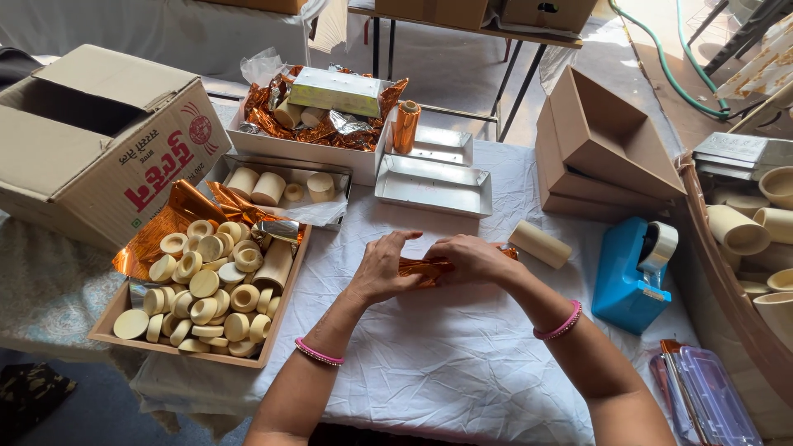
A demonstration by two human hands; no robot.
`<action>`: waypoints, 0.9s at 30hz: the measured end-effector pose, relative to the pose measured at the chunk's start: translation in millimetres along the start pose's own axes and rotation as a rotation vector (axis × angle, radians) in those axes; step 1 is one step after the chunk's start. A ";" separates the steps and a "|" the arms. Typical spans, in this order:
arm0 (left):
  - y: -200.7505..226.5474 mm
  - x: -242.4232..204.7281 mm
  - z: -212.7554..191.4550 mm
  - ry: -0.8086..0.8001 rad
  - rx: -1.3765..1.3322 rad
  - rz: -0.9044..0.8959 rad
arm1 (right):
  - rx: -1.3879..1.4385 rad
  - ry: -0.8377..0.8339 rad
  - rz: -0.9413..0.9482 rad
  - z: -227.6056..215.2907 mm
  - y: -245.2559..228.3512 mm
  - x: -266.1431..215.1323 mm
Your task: The person wraps cylindrical candle-like objects in shiny orange foil, using a tape dispenser to secure the wrapping. They then place the wrapped items into a silver tray on the table.
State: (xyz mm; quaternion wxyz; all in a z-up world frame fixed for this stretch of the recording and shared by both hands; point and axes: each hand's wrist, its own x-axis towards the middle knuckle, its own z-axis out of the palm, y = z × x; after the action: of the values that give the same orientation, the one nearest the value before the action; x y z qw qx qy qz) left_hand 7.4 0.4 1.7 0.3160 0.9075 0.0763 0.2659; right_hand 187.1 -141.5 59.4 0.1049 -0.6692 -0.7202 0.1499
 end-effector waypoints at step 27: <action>7.3 -10.3 7.5 0.213 0.357 0.183 | -0.103 1.114 1.188 3.9 38.0 -307.4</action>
State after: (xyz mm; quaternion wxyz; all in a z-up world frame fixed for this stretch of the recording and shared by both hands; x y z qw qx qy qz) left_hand 2.5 -12.5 -3.3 0.1149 0.9191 0.0727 0.3698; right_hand 246.4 -445.5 57.5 0.3198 -0.9198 -0.0932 -0.2075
